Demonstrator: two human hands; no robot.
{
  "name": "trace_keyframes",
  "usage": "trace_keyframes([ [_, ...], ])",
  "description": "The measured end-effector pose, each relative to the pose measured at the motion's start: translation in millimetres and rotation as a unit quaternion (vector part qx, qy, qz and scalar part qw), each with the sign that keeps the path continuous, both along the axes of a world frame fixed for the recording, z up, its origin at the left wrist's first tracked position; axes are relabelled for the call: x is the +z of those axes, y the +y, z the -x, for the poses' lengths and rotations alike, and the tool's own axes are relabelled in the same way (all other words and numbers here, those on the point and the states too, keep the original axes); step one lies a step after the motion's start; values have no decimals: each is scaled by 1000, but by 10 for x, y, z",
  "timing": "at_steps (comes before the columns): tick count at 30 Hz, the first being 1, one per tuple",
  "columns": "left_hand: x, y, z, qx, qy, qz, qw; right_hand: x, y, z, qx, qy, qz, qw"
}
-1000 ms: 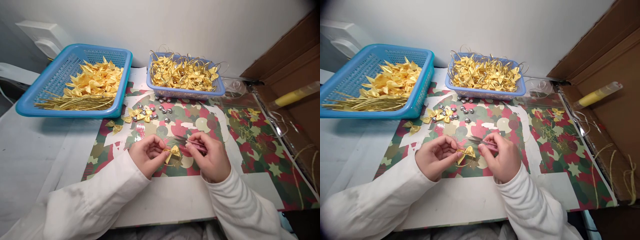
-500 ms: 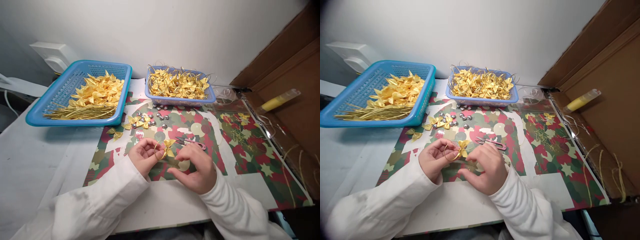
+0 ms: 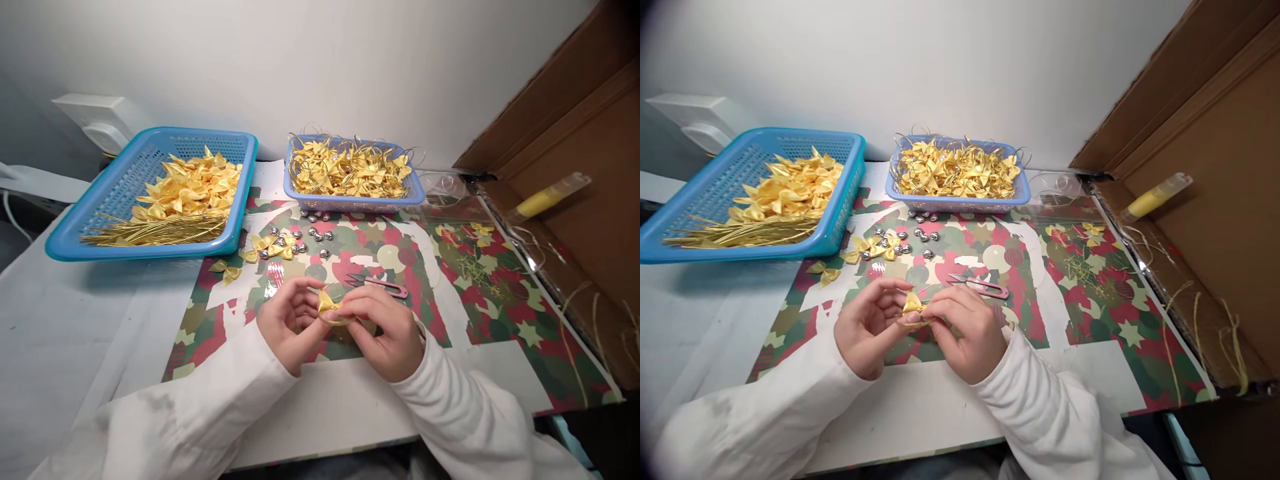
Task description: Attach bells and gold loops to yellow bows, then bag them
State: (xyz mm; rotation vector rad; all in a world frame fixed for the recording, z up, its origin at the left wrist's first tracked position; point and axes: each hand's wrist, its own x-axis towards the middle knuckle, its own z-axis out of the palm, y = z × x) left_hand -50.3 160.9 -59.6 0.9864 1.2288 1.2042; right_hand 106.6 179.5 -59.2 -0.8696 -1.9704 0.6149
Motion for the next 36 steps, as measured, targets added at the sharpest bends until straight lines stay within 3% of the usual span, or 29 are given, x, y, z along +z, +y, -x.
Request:
trace_keyframes([
  [3,0,-11,38,4,95,-94,991,1,0,-12,-21,-23,-38,999],
  [8,19,-36,82,10,218,-183,958,10,-49,0,-144,-34,-93,985],
  [13,-20,-44,108,5,282,-254,925,-11,-85,50,-132,-116,-76,982],
  [18,-80,-32,135,-46,309,-352,883,-73,-77,72,-138,-151,-61,977],
  [20,-72,-38,119,-46,321,-334,885,-78,-70,65,-126,-160,-59,977],
  [22,-46,-36,104,-49,303,-275,911,-65,-53,46,-111,-161,-53,979],
  [27,14,58,165,-156,77,-79,982,0,23,-48,-48,-186,-89,977],
  [30,-4,109,209,-161,15,15,987,25,56,-96,-2,-226,-141,964],
  [36,-76,107,179,-211,-6,76,974,33,66,-114,22,-234,-158,959],
])
